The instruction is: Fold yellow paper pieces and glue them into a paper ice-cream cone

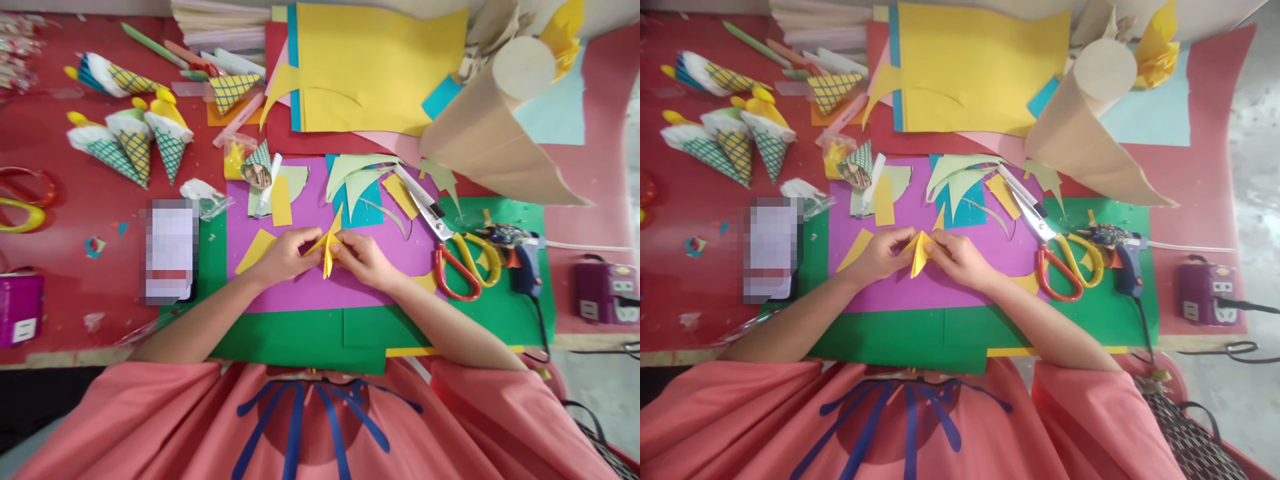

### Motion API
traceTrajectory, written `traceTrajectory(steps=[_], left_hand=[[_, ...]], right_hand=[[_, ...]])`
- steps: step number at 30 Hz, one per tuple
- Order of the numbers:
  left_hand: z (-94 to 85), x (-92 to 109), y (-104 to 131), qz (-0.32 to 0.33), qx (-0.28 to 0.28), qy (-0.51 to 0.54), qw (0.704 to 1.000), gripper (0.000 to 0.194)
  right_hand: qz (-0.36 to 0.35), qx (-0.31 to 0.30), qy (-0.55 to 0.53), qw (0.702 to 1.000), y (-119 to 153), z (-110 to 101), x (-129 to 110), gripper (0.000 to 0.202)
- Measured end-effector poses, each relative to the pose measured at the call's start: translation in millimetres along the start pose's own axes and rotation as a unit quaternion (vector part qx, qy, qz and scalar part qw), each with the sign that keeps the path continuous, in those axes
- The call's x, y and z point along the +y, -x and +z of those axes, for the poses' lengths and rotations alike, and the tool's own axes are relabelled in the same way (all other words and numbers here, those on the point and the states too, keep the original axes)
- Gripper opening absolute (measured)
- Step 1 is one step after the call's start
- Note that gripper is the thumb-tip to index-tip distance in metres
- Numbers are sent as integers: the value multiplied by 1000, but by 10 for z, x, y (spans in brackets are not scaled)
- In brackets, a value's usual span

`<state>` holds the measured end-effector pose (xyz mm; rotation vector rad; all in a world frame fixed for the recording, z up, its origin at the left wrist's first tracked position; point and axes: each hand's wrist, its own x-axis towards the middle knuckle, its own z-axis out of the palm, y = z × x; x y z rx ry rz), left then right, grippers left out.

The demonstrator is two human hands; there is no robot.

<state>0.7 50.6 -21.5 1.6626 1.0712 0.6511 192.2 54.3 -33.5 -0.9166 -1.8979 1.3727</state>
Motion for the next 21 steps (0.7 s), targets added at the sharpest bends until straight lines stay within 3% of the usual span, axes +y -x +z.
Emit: traceTrajectory(steps=[6,21], left_hand=[[42,-10,-3,11,52,-8,999,36],[52,-46,-9,16,65,-60,996,14]], right_hand=[[10,19,2,1000,-12,-16,4,16],[59,23,20,998,-3,-2,21,13]])
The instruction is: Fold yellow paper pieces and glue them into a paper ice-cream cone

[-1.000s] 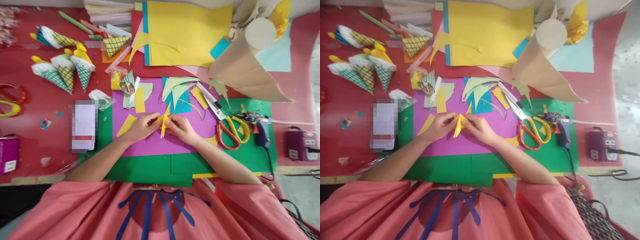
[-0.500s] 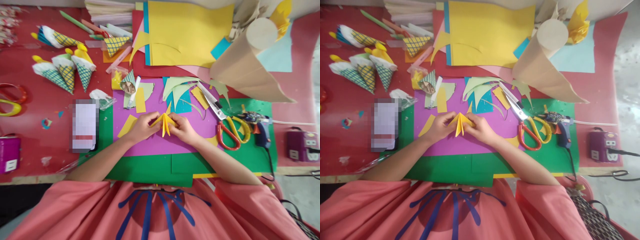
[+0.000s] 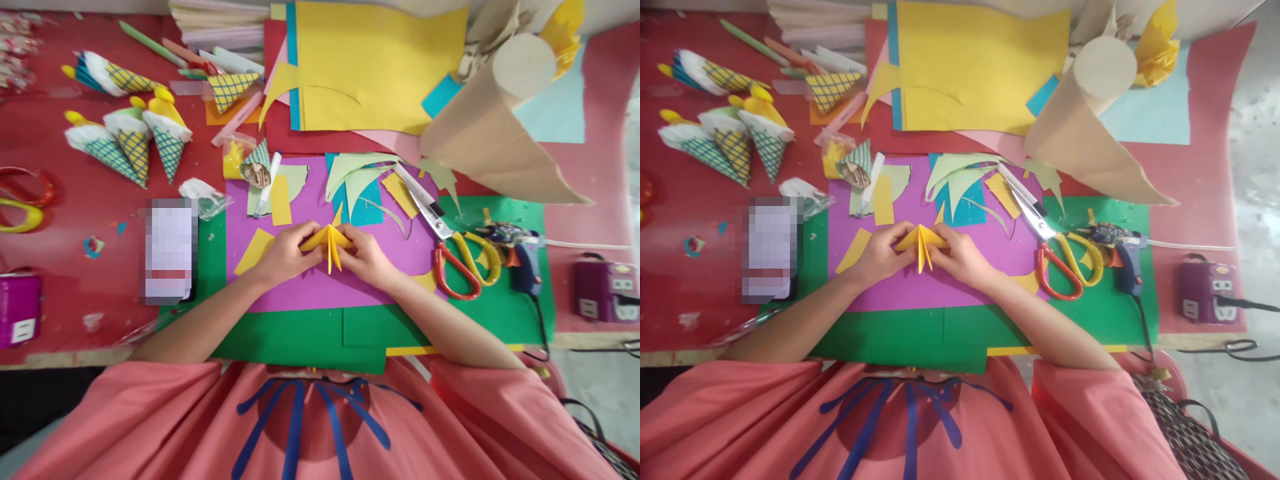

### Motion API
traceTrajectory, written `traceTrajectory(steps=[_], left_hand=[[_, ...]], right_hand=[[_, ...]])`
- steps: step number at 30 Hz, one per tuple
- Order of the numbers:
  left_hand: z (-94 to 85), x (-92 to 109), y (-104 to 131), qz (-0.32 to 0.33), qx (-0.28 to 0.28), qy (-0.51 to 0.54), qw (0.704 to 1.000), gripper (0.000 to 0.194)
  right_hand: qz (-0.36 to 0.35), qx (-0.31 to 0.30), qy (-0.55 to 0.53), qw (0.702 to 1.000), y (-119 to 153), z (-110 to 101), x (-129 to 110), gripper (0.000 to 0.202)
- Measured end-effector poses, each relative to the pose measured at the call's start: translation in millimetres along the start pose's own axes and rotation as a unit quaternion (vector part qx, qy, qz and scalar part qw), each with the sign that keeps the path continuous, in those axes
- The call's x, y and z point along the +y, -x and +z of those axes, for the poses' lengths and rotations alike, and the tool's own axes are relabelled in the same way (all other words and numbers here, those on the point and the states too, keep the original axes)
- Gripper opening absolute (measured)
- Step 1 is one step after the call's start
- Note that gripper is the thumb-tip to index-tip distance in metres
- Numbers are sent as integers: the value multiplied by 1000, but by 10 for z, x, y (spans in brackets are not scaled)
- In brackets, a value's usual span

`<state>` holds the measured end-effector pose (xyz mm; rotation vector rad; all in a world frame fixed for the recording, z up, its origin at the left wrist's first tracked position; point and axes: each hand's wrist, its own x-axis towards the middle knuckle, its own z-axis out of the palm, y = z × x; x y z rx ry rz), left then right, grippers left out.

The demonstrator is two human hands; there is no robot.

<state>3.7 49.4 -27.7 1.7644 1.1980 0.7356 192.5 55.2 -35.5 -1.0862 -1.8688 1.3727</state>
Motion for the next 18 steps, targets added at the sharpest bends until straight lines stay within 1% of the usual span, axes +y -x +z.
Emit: traceTrajectory(steps=[3,7,12,18], left_hand=[[-8,11,-1,11,8,-4,1000,14],[-20,17,-4,24,11,-12,1000,15],[-15,13,-24,34,16,-48,998,26],[-21,30,-29,38,-1,-55,998,29]], right_hand=[[3,-1,12,1000,-5,2,15,14],[-4,6,19,1000,-2,9,29,24],[6,15,-4,1000,0,0,27,22],[-31,7,30,999,-4,-12,24,20]])
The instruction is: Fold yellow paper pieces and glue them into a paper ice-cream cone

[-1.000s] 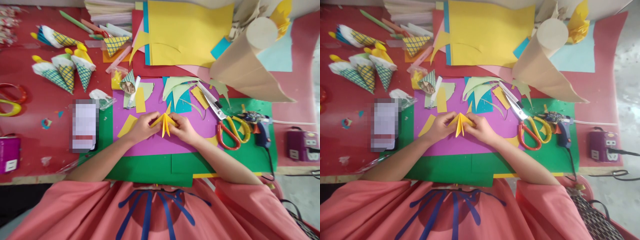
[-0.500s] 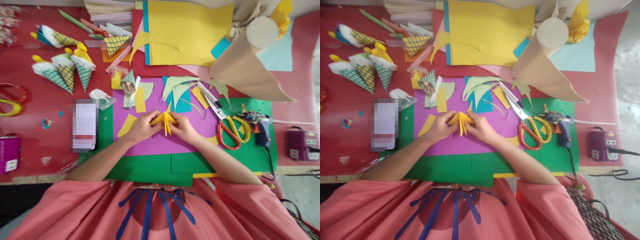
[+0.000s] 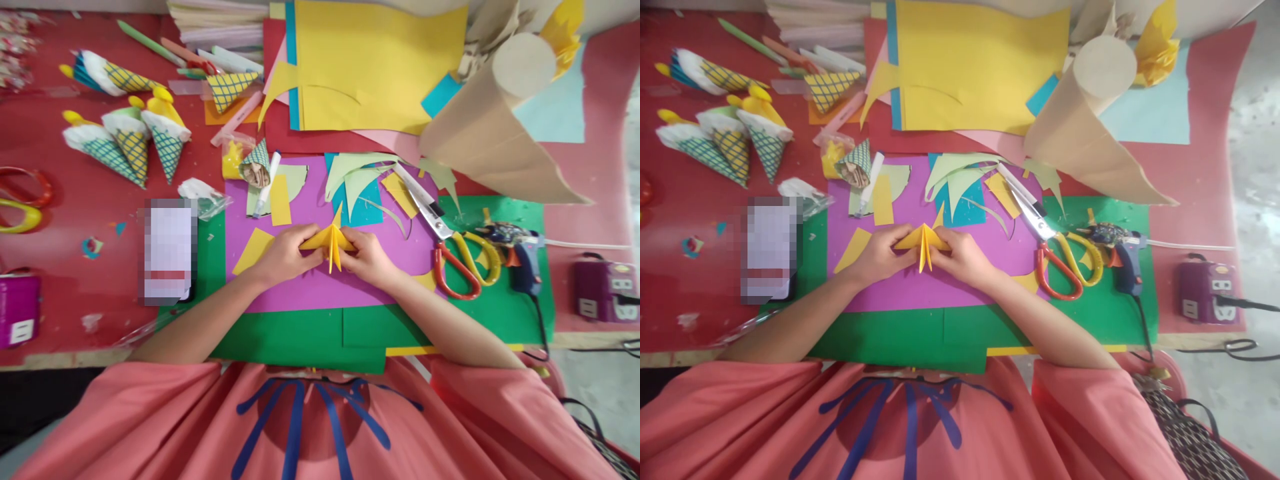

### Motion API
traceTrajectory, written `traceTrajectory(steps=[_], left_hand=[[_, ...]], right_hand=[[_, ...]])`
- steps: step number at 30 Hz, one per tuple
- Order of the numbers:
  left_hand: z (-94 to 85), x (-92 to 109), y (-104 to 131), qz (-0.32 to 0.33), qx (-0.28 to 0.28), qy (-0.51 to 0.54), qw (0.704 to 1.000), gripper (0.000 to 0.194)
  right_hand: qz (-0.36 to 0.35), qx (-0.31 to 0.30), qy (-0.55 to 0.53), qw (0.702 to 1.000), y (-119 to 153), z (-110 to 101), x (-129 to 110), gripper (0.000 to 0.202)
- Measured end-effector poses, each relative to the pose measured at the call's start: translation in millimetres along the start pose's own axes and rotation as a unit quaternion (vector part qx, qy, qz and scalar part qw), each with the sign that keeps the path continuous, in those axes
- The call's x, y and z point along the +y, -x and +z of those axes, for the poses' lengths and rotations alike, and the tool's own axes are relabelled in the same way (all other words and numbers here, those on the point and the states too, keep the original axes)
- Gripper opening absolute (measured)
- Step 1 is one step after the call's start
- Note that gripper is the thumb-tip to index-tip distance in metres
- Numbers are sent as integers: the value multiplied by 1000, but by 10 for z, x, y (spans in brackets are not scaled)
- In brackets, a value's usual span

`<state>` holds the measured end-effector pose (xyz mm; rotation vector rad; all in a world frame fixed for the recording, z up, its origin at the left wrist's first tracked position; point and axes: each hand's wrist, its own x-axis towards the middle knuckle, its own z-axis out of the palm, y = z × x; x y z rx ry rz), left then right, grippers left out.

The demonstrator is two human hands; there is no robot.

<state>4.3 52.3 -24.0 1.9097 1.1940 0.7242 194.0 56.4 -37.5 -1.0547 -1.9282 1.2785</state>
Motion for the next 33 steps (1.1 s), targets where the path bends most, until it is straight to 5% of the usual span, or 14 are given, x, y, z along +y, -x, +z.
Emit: traceTrajectory(steps=[9,16,26,33], left_hand=[[4,42,24,1,-13,4,1000,18],[6,11,3,52,-20,-37,998,15],[31,-56,13,139,25,-86,986,26],[30,-65,48,143,57,-87,984,8]], right_hand=[[-43,-16,24,999,5,-12,-39,26],[-24,28,37,999,29,12,-44,9],[-94,28,88,991,34,-4,-67,6],[-138,59,107,983,58,28,-51,2]])
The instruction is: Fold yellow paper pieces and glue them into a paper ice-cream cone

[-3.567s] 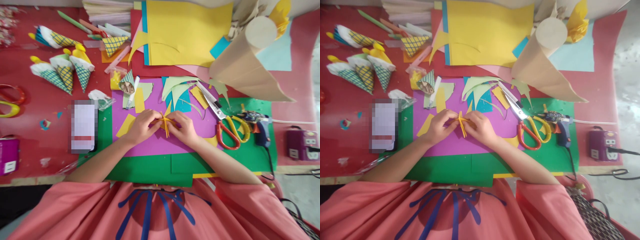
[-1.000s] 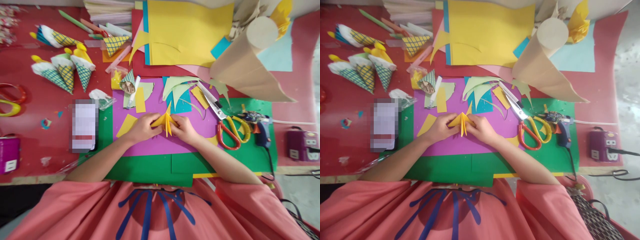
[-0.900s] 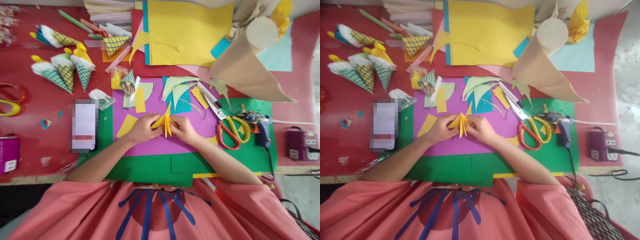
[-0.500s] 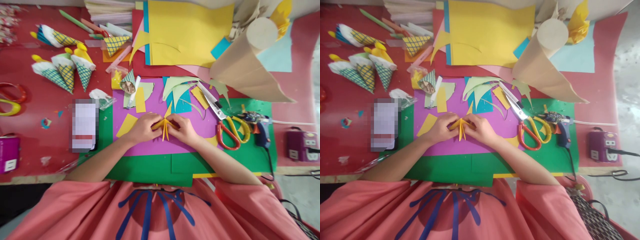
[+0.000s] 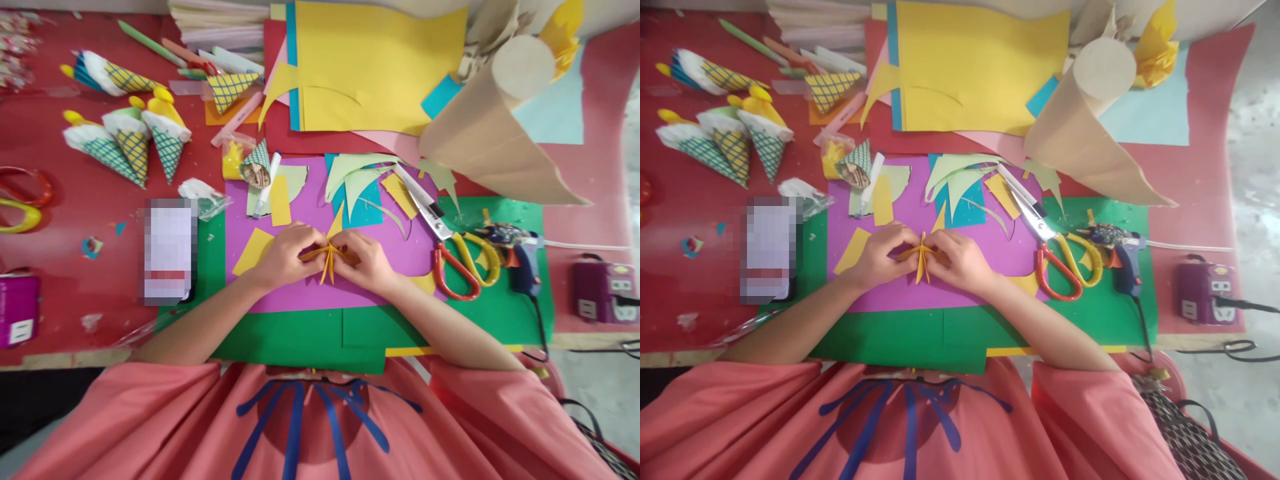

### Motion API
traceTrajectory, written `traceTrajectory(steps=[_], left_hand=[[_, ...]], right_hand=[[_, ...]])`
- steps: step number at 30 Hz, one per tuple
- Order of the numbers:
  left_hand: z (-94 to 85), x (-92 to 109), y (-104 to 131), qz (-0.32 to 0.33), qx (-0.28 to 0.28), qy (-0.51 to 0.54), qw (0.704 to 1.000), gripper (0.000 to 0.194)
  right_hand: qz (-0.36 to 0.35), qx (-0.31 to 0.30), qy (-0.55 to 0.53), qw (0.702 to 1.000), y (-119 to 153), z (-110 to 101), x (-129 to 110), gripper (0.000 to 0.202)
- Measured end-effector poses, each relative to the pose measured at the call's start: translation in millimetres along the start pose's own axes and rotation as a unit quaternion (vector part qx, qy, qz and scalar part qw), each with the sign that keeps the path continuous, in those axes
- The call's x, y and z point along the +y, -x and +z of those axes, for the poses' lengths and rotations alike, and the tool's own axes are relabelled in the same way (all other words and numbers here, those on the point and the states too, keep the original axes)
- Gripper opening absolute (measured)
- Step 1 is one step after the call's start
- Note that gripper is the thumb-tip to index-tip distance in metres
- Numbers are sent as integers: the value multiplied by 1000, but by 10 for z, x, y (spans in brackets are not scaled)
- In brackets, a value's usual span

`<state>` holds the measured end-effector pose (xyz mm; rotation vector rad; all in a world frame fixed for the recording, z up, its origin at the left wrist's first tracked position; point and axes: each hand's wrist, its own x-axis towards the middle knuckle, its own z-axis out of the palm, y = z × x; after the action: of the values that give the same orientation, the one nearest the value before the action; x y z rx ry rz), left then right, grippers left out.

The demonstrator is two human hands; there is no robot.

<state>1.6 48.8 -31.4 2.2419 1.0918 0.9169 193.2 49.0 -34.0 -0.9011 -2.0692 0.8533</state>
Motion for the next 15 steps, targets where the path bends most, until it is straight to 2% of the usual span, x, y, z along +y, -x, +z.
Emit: traceTrajectory(steps=[4,15], left_hand=[[-1,-1,-10,45,6,-31,998,8],[-2,2,-14,86,-5,-54,995,13]], right_hand=[[-24,22,8,999,16,4,6,1],[-67,33,27,997,19,-20,-22,5]])
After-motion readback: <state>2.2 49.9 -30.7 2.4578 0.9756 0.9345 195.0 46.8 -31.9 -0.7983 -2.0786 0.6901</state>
